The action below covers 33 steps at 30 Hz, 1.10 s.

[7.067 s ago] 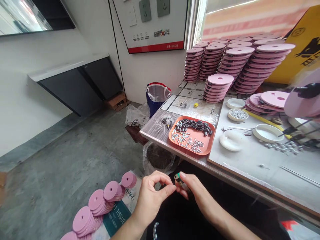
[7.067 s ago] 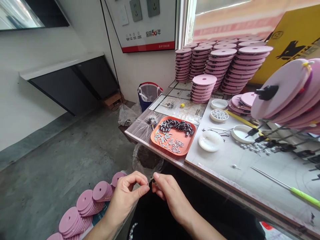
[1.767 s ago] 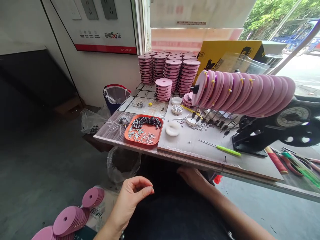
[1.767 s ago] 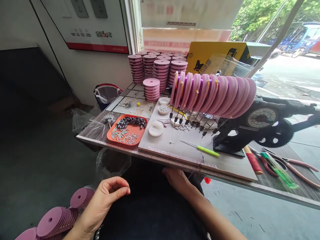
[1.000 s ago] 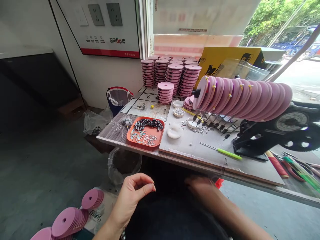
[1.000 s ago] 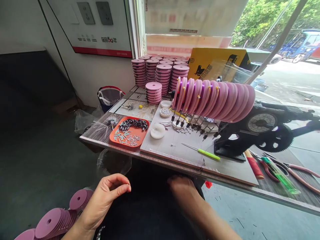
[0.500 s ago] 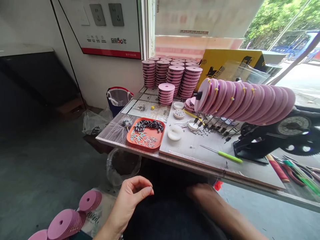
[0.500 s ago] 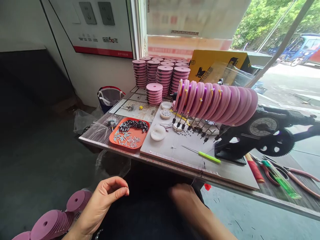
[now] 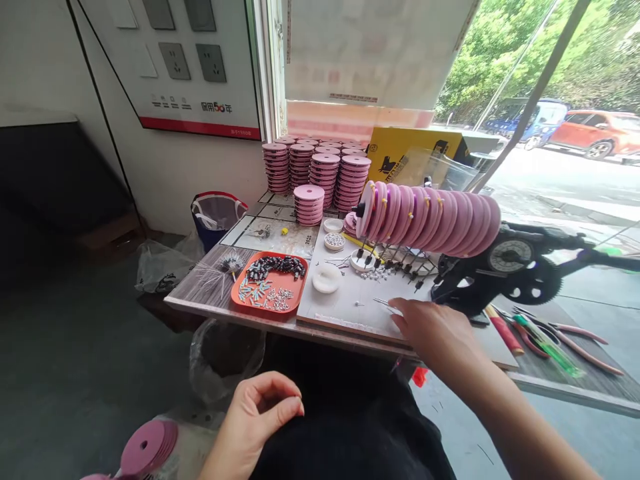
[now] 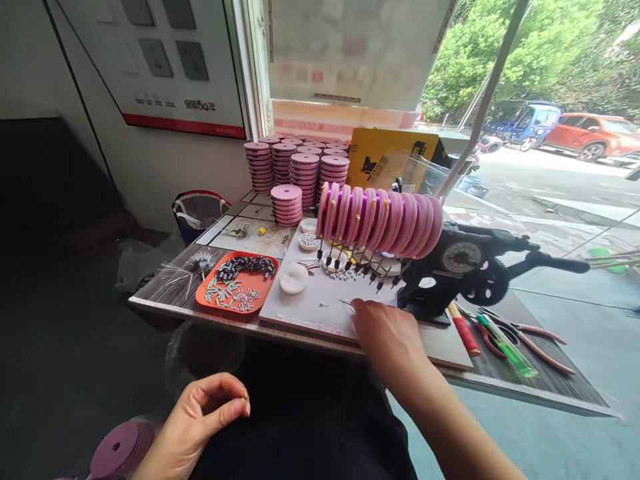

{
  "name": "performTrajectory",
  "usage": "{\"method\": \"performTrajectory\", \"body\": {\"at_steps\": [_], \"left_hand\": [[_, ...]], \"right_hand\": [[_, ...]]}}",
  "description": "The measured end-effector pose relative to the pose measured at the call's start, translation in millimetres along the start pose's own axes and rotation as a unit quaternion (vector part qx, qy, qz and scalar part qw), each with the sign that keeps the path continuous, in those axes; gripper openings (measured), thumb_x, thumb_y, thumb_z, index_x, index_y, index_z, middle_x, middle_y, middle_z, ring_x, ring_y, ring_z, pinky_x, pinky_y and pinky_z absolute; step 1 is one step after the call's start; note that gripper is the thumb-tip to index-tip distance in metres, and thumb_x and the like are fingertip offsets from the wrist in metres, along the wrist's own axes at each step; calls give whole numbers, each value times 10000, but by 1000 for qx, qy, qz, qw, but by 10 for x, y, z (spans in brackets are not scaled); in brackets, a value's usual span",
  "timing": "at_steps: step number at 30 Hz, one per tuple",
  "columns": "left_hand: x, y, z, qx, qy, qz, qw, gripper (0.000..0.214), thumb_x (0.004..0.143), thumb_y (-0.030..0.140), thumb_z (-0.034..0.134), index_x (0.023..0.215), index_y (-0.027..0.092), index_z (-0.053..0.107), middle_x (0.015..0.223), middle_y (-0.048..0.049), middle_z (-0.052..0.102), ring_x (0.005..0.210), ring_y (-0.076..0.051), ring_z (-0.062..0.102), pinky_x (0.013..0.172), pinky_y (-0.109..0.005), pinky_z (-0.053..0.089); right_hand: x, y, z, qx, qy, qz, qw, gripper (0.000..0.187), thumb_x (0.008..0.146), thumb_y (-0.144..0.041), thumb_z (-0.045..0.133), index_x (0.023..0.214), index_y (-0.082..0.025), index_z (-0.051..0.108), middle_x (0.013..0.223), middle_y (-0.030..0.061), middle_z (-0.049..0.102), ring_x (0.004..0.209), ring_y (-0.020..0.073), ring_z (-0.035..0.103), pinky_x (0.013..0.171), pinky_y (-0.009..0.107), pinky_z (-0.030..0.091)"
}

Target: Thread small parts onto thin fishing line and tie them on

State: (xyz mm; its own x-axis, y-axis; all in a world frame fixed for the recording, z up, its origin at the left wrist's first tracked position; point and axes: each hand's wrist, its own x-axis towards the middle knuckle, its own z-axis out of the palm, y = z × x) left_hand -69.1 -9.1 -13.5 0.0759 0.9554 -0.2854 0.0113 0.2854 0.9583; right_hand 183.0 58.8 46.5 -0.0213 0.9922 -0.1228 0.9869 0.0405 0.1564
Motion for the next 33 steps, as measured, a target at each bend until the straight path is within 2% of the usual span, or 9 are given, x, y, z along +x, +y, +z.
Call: {"method": "performTrajectory", "body": {"at_steps": [4, 7, 12, 15, 20, 23, 26, 29, 33], "left_hand": [[12, 26, 12, 1, 2, -2, 1000, 143, 611, 311, 750, 604, 191, 673, 574, 8, 642, 611, -140, 557, 617, -204, 433], [5, 63, 16, 2, 2, -4, 1000, 141, 613, 308, 746, 605, 188, 671, 572, 4, 639, 613, -145, 552, 626, -213, 434], [-8, 102, 18, 5, 12, -5, 1000, 153, 598, 315, 746, 598, 183, 670, 569, -5, 638, 608, -153, 547, 621, -225, 436], [6, 102, -25, 5, 20, 3, 1000, 148, 595, 310, 751, 594, 185, 670, 569, 2, 638, 607, -143, 547, 620, -211, 433], [31, 143, -169, 0, 51, 11, 999, 134, 610, 299, 748, 637, 188, 679, 591, 8, 647, 623, -137, 554, 632, -201, 436], [21, 219, -230, 1, 67, 22, 998, 134, 606, 292, 753, 640, 183, 682, 587, 7, 646, 629, -139, 556, 636, -202, 445], [-4, 283, -266, -5, 82, 35, 996, 127, 586, 270, 766, 637, 184, 688, 589, 10, 652, 624, -134, 561, 628, -193, 451], [-43, 292, -308, -2, 99, 46, 994, 100, 598, 250, 757, 628, 183, 689, 592, 13, 658, 613, -121, 562, 620, -179, 446], [-104, 236, -362, 12, 106, 51, 993, 80, 628, 235, 736, 625, 173, 685, 602, 6, 660, 611, -119, 563, 615, -183, 440]], "right_hand": [[-26, 23, 12, 17, 67, -28, 997, 228, 888, -244, 439, 964, -250, 654, 900, 38, 702, 758, 214, 664, 511, 249, 347], [0, 97, 60, -9, 116, -128, 985, 250, 847, -140, 439, 941, -220, 656, 799, 35, 677, 678, 178, 641, 502, 248, 324], [116, 118, 92, -63, 96, -218, 969, 236, 751, -16, 477, 780, -192, 632, 697, 27, 618, 598, 155, 591, 503, 255, 306], [-25, 56, 102, -59, 110, -252, 960, 190, 752, -31, 521, 738, -188, 625, 712, 38, 616, 623, 168, 571, 557, 279, 350], [-469, -204, 273, 24, 299, -395, 868, 150, 771, -67, 556, 835, -178, 634, 945, 70, 639, 893, 221, 519, 855, 361, 355], [-540, -468, 361, 69, 236, -461, 853, 43, 774, -141, 581, 783, -173, 608, 857, 48, 636, 881, 212, 508, 915, 356, 329], [-458, -775, 402, 128, 133, -481, 857, 63, 783, -175, 569, 721, -184, 565, 663, -10, 590, 616, 149, 486, 665, 292, 395], [-382, -1029, 432, 225, 105, -437, 864, 126, 828, -165, 521, 713, -188, 567, 659, -15, 607, 573, 133, 502, 543, 266, 337], [-391, -1144, 465, 353, 69, -369, 857, 223, 895, -145, 432, 740, -165, 591, 680, 11, 620, 633, 136, 557, 590, 238, 359]]}}
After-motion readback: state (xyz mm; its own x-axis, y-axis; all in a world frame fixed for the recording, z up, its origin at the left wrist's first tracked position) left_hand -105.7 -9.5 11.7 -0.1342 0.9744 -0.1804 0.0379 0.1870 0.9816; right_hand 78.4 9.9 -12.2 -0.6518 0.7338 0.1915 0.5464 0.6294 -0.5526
